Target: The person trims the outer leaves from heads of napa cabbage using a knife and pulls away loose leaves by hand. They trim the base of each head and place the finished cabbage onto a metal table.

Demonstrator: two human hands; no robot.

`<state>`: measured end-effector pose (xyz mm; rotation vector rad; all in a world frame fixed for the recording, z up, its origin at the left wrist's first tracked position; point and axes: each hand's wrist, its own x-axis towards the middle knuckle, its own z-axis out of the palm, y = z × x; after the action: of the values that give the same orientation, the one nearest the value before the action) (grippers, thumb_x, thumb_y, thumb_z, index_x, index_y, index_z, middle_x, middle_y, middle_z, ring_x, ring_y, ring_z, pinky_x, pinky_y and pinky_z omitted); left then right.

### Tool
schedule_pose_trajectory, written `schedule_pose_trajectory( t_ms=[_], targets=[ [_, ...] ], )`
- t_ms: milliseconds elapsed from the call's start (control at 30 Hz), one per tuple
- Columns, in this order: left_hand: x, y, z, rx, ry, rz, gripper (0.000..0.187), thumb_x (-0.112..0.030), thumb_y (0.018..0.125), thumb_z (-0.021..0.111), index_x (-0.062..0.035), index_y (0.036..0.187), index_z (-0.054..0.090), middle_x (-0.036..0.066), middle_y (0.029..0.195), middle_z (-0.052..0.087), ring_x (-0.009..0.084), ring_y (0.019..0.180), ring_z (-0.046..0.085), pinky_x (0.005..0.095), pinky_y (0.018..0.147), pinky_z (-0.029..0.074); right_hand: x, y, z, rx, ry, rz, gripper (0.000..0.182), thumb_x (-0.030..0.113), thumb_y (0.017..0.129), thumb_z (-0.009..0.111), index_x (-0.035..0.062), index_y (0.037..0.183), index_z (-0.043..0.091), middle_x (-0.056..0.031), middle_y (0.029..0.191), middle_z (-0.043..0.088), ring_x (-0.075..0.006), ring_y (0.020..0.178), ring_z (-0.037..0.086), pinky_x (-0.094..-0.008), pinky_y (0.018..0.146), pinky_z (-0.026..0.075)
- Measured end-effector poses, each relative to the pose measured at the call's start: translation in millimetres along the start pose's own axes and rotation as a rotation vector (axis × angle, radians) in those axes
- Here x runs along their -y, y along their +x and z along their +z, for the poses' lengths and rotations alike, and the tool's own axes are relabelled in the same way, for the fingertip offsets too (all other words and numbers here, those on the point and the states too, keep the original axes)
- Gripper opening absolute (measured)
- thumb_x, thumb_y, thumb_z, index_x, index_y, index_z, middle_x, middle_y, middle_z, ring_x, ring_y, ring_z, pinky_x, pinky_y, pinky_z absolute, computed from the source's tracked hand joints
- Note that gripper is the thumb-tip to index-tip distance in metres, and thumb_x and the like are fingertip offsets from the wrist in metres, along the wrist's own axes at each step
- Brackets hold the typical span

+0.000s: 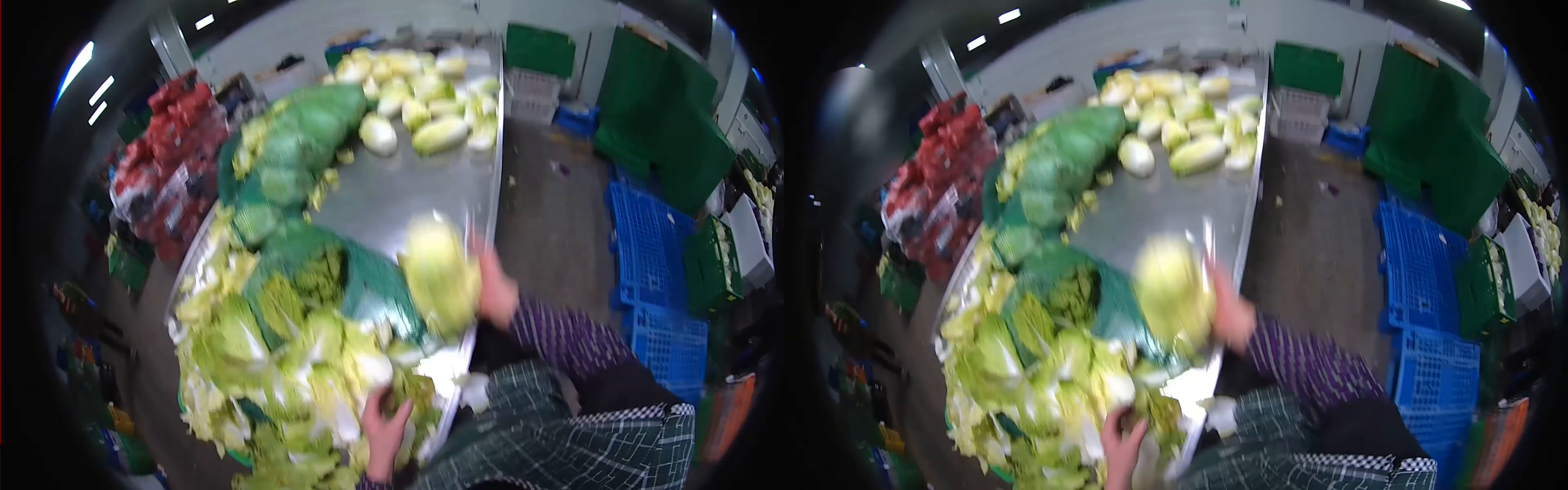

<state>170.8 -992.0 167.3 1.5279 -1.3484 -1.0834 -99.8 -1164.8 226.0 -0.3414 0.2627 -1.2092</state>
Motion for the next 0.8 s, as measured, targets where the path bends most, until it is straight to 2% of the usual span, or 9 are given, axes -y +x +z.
schedule_pose_trajectory(
  t_ms=[33,67,100,300,400,500,600,700,800],
  targets=[
    [-22,8,15,0.041,0.221,0.164,0.06,-0.022,0.069,0.08,0.0021,0.117,0.053,0.016,0.108,0.059,0.0248,0.101,0.058,0.0354,0.089,0.046,26,18,38,-0.122,-0.083,-0.087,0.067,0.054,0.09,0.047,0.0059,0.136,0.039,-0.0152,0.129,0.051,-0.0215,0.1,0.059,-0.033,0.088,0.048],
    [-34,17,31,0.07,0.349,0.34,0.066,-0.025,0.066,0.081,0.0018,0.119,0.051,0.019,0.111,0.056,0.0299,0.104,0.056,0.0375,0.09,0.045,72,65,-25,-0.061,-0.126,-0.023,0.067,0.056,0.086,0.051,0.005,0.129,0.045,-0.0184,0.122,0.056,-0.0142,0.065,0.055,-0.0279,0.064,0.049],
    [-43,27,48,0.136,0.383,0.46,0.076,-0.029,0.062,0.082,0.0017,0.122,0.048,0.021,0.115,0.053,0.0359,0.108,0.052,0.0404,0.093,0.043,75,61,44,-0.172,-0.44,-0.275,0.057,0.053,0.087,0.051,0.0032,0.115,0.052,-0.0175,0.107,0.063,-0.0089,0.046,0.038,-0.0257,0.049,0.041],
    [-21,34,127,0.458,0.644,0.671,0.08,-0.044,0.066,0.074,-0.0073,0.131,0.045,0.02,0.142,0.033,0.0413,0.126,0.036,0.0564,0.101,0.03,15,11,-26,-0.447,-1.295,-0.158,0.052,0.028,0.084,0.065,-0.0061,0.122,0.052,-0.0144,0.095,0.066,-0.0046,0.042,0.045,-0.0221,0.038,0.038],
    [15,14,109,0.592,0.942,0.602,0.054,-0.032,0.072,0.069,-0.0066,0.119,0.057,0.015,0.15,0.022,0.0379,0.126,0.036,0.0563,0.1,0.031,-6,8,-62,-0.514,-1.534,0.008,0.058,0.027,0.078,0.072,-0.0063,0.122,0.052,-0.0169,0.091,0.066,-0.0147,0.053,0.058,-0.0285,0.048,0.047],
    [34,-15,97,0.529,0.939,0.636,0.036,-0.026,0.074,0.066,-0.005,0.102,0.062,0.016,0.149,0.024,0.0364,0.125,0.038,0.0538,0.099,0.033,-21,19,-77,-0.373,-2.148,-0.233,0.062,0.026,0.071,0.073,-0.001,0.123,0.052,-0.0257,0.103,0.06,-0.0399,0.096,0.059,-0.0429,0.081,0.049],
    [34,-18,86,0.491,0.871,0.702,0.021,-0.02,0.075,0.066,-0.0036,0.087,0.061,0.015,0.145,0.033,0.0347,0.122,0.041,0.0497,0.095,0.037,-27,52,-99,-0.433,-2.324,0.02,0.052,0.024,0.071,0.072,0.0001,0.114,0.056,-0.025,0.113,0.057,-0.0397,0.101,0.058,-0.0446,0.081,0.049],
    [42,-23,75,0.338,0.594,0.776,0.017,-0.016,0.076,0.067,-0.0037,0.081,0.057,0.013,0.13,0.051,0.0322,0.112,0.051,0.0437,0.088,0.042,-22,66,-133,-0.517,-2.301,0.028,0.031,0.016,0.071,0.071,0.0002,0.096,0.064,-0.0213,0.082,0.065,-0.0334,0.082,0.065,-0.0437,0.073,0.05],
    [52,-35,38,0.127,0.452,0.516,0.034,-0.021,0.075,0.069,-0.0024,0.102,0.06,0.016,0.131,0.05,0.033,0.119,0.047,0.0434,0.097,0.039,-13,46,-82,-0.571,-1.561,-0.151,0.025,0.009,0.075,0.067,-0.0057,0.095,0.065,-0.0165,0.078,0.067,-0.0204,0.062,0.064,-0.0319,0.055,0.05]
  ],
)
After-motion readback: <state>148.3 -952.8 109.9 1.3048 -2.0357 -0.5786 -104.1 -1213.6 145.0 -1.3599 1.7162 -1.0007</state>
